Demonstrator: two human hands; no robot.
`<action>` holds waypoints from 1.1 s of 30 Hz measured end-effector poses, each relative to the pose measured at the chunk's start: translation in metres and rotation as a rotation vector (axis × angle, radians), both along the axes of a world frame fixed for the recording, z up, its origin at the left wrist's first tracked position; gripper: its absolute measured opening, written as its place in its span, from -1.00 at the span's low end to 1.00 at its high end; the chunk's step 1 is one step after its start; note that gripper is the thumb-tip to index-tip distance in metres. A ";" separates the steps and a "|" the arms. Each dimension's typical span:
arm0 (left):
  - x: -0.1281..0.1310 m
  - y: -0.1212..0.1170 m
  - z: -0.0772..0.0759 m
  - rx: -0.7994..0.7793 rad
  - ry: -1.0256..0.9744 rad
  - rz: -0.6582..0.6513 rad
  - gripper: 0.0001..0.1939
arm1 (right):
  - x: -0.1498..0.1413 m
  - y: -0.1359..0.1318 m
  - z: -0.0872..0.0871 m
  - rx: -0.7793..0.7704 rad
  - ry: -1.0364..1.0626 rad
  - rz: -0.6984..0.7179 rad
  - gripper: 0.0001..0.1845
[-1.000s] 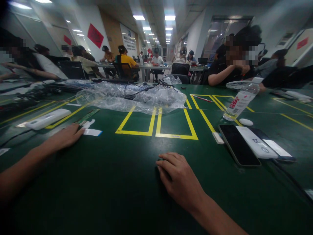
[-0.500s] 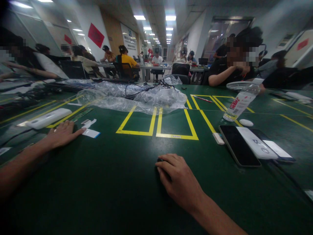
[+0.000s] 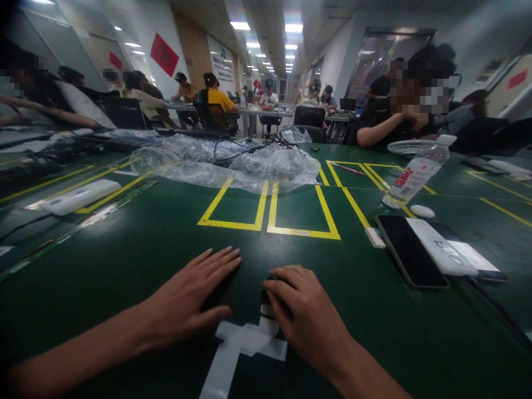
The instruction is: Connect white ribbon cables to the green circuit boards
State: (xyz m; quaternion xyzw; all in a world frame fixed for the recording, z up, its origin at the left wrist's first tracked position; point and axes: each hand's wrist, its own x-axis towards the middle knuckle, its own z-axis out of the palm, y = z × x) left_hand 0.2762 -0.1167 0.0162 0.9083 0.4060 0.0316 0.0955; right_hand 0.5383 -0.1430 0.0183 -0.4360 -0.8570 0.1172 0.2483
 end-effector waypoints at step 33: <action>0.011 -0.015 0.002 0.131 -0.147 -0.221 -0.51 | -0.011 0.007 -0.006 0.097 -0.345 -0.210 -0.59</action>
